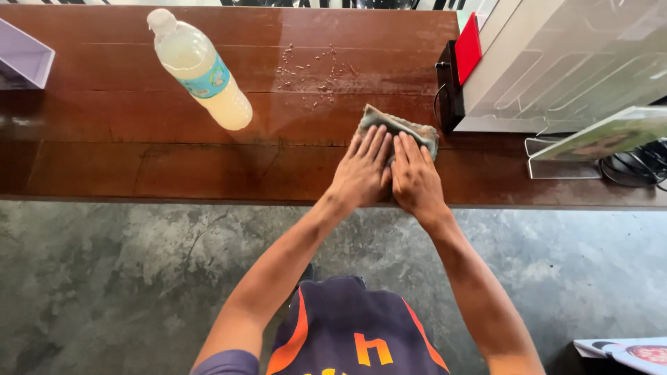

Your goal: Wiping down a wooden bar counter with a cloth and cleaning solution.

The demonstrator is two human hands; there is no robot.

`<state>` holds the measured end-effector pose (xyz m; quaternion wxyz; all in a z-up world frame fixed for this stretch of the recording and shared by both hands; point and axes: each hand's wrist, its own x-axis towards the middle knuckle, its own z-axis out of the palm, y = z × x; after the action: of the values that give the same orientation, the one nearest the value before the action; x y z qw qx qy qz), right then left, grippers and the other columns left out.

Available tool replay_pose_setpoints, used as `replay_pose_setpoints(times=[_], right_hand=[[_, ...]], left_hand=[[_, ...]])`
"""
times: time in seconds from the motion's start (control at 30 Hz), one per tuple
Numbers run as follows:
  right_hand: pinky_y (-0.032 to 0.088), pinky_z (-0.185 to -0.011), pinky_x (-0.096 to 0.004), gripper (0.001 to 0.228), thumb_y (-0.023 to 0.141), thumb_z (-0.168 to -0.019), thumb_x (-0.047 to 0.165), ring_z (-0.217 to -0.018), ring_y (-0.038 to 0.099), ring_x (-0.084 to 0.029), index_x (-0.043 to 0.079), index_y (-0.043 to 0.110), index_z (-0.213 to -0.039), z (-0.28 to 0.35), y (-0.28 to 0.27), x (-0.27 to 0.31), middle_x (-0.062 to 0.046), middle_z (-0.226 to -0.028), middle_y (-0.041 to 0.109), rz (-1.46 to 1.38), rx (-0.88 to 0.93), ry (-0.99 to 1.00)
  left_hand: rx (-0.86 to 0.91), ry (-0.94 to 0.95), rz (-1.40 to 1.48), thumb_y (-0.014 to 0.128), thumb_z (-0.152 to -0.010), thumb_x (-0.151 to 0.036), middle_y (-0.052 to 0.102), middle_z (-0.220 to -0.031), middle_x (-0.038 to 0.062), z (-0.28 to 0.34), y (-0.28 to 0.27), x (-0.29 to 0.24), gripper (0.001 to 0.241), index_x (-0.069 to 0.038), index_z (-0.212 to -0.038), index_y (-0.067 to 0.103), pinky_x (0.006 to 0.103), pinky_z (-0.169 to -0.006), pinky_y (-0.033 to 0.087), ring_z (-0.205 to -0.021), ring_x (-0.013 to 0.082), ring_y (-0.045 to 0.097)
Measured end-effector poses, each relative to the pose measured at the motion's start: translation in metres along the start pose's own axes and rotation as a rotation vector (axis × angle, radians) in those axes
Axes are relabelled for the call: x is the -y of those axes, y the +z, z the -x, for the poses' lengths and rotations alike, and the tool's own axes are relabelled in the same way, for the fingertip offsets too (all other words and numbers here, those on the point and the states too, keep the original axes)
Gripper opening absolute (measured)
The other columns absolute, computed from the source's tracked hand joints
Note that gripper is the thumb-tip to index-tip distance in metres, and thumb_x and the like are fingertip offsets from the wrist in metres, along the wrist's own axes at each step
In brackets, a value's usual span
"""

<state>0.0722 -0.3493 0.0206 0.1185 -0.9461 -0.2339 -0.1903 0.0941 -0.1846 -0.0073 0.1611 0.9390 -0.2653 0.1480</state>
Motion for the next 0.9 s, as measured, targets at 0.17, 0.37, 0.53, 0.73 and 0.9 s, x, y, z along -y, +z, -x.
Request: replay_pose_setpoints(times=[0.17, 0.37, 0.53, 0.73, 0.9], right_hand=[[0.029, -0.122, -0.055, 0.06, 0.05, -0.098, 0.024, -0.148, 0.04, -0.04, -0.01, 0.044, -0.147, 0.045, -0.012, 0.017, -0.029, -0.156, 0.043, 0.18, 0.124, 0.039], [0.028, -0.118, -0.059, 0.063, 0.051, -0.098, 0.027, -0.145, 0.039, -0.044, -0.01, 0.044, -0.149, 0.018, 0.007, 0.007, -0.032, -0.154, 0.044, 0.064, 0.128, 0.097], [0.029, -0.119, -0.06, 0.059, 0.049, -0.103, 0.032, -0.146, 0.042, -0.041, -0.005, 0.05, -0.148, -0.031, 0.042, -0.018, -0.027, -0.154, 0.049, 0.281, 0.073, 0.012], [0.022, -0.122, -0.057, 0.064, 0.042, -0.104, 0.045, -0.151, 0.035, -0.035, 0.003, 0.046, -0.153, -0.086, 0.057, -0.035, -0.021, -0.16, 0.041, 0.116, 0.042, 0.133], [0.016, -0.123, -0.055, 0.064, 0.04, -0.103, 0.046, -0.153, 0.029, -0.033, 0.011, 0.043, -0.156, -0.13, 0.091, -0.066, -0.017, -0.164, 0.035, 0.085, 0.07, 0.184]], left_hand=[[0.023, -0.031, 0.017, 0.041, -0.1, -0.036, 0.029, -0.168, 0.02, 0.043, -0.021, -0.042, 0.068, 0.003, -0.156, 0.036, 0.047, -0.128, 0.013, -0.158, 0.0312, 0.02], [-0.037, -0.139, 0.066, 0.042, -0.1, -0.033, 0.03, -0.168, 0.018, 0.035, 0.004, -0.025, 0.068, 0.003, -0.157, 0.035, 0.0462, -0.128, 0.015, -0.158, 0.0284, 0.021], [-0.052, 0.013, -0.158, 0.04, -0.107, -0.035, 0.029, -0.169, 0.02, 0.0, 0.015, 0.022, 0.066, 0.004, -0.159, 0.034, 0.0485, -0.128, 0.014, -0.158, 0.0308, 0.021], [-0.003, -0.114, 0.011, 0.035, -0.105, -0.033, 0.028, -0.169, 0.015, -0.051, 0.01, 0.054, 0.064, 0.001, -0.159, 0.034, 0.0463, -0.126, 0.014, -0.157, 0.0272, 0.021], [0.002, -0.126, 0.023, 0.034, -0.105, -0.035, 0.027, -0.169, 0.014, -0.093, 0.018, 0.087, 0.064, -0.003, -0.159, 0.033, 0.0457, -0.126, 0.013, -0.157, 0.0258, 0.02]])
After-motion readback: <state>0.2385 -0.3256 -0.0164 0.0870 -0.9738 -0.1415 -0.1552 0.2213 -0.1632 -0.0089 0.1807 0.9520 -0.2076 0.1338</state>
